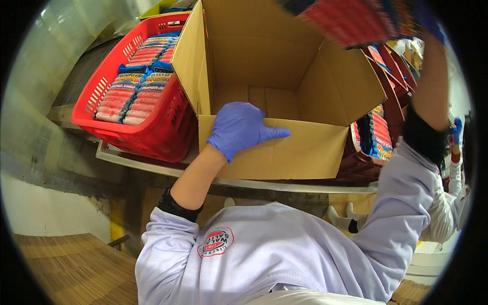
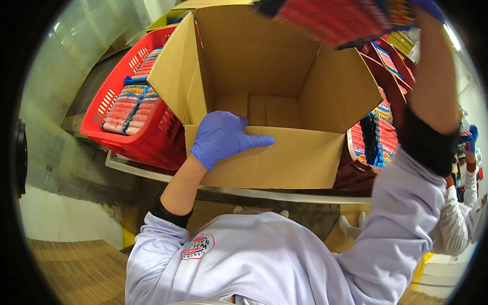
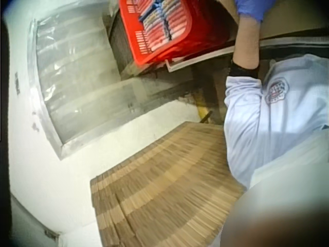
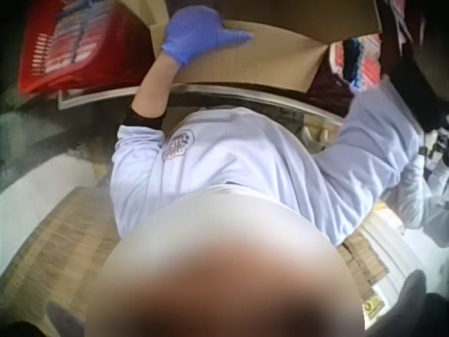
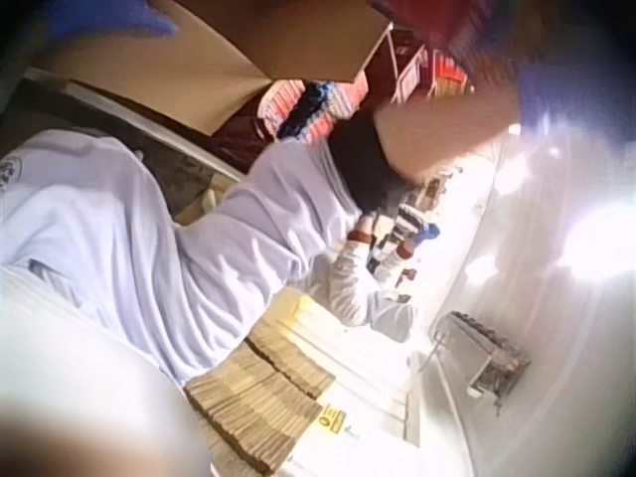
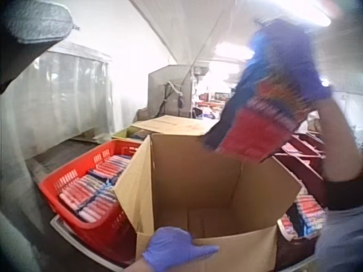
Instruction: The person repeatedly picks packaged snack items from red plastic bins and places them into open cardboard boxes on a conveyor table. They handle multiple snack packages, arranging them inside the boxes while other workers perform similar tasks nearby.
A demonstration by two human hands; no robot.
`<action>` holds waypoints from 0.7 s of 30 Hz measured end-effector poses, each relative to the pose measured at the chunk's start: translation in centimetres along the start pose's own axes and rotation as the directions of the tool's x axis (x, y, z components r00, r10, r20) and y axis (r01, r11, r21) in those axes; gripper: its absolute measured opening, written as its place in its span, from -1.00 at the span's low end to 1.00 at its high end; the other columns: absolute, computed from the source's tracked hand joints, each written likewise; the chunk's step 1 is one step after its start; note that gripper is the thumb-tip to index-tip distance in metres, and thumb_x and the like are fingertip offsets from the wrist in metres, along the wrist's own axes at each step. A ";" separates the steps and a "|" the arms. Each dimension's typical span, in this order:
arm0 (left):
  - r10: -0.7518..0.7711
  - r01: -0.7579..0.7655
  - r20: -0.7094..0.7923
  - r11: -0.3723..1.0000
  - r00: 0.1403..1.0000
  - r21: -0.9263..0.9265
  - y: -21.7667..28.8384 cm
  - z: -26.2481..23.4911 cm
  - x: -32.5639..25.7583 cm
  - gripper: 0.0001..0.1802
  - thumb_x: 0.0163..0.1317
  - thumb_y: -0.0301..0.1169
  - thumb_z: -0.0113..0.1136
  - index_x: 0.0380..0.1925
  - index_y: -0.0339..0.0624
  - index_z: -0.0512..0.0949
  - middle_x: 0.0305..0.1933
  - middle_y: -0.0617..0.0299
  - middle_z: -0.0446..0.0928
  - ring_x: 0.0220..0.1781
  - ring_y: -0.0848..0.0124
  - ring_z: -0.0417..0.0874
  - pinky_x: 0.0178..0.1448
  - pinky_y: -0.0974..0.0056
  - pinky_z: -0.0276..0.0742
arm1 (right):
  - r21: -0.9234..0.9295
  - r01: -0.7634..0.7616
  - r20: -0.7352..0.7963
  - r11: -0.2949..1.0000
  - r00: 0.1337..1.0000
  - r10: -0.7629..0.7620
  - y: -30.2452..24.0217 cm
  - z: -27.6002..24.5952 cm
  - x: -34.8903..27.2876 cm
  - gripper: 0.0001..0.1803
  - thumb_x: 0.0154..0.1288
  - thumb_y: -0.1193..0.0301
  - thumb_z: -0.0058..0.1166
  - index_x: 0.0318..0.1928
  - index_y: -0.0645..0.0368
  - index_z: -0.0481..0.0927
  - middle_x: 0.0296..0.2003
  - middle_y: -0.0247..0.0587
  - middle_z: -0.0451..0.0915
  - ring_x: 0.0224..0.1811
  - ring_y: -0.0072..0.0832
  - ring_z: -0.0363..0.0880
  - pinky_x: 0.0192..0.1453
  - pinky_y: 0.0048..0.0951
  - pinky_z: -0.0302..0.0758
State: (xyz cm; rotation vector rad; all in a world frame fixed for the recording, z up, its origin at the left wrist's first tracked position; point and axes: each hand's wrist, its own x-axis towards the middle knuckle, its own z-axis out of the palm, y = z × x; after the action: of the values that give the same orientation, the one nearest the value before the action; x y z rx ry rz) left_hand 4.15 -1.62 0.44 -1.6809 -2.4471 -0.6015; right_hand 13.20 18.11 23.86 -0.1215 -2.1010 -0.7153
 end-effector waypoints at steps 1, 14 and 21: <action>0.024 -0.024 -0.012 1.000 1.000 -0.007 -0.2 0.1 -0.2 -0.22 -0.20 0.39 -0.03 -0.87 -0.22 0.48 -0.81 0.02 0.36 -0.68 0.14 0.46 -0.56 0.14 0.32 | 0.043 -0.001 0.047 0.999 0.999 -0.001 -2.4 1.1 0.7 -0.63 0.07 0.19 0.04 -0.12 0.08 0.49 -0.30 -0.12 0.54 -0.36 -0.26 0.56 -0.32 -0.26 0.49; 0.086 -0.137 -0.296 0.978 0.951 -0.155 -2.0 0.7 -2.2 -0.51 -0.09 0.06 0.16 -0.70 -0.19 0.52 -0.71 0.09 0.45 -0.61 0.18 0.51 -0.50 0.17 0.38 | 0.708 -0.656 0.704 0.260 0.683 -0.193 -24.7 16.1 -9.1 -0.49 0.21 0.03 -0.10 -0.34 0.32 0.56 -0.46 0.07 0.55 -0.40 -0.17 0.52 -0.21 -0.26 0.43; 0.145 -0.089 -0.481 0.986 0.864 0.138 -2.0 0.5 -2.0 -0.65 -0.03 -0.23 0.17 -0.36 -0.28 0.43 -0.45 0.07 0.45 -0.30 0.13 0.50 -0.24 0.11 0.38 | 0.640 -0.695 0.767 0.329 0.550 -0.330 -19.2 11.8 -9.1 -0.57 0.31 0.14 -0.24 -0.12 0.25 0.49 -0.35 -0.04 0.56 -0.30 -0.32 0.53 -0.15 -0.35 0.44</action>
State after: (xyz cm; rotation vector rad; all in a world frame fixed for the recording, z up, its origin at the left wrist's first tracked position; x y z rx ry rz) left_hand 3.12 -3.80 -1.19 -1.4052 -1.9646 -0.7508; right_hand 3.61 10.08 3.06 -0.0907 -2.9591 1.1581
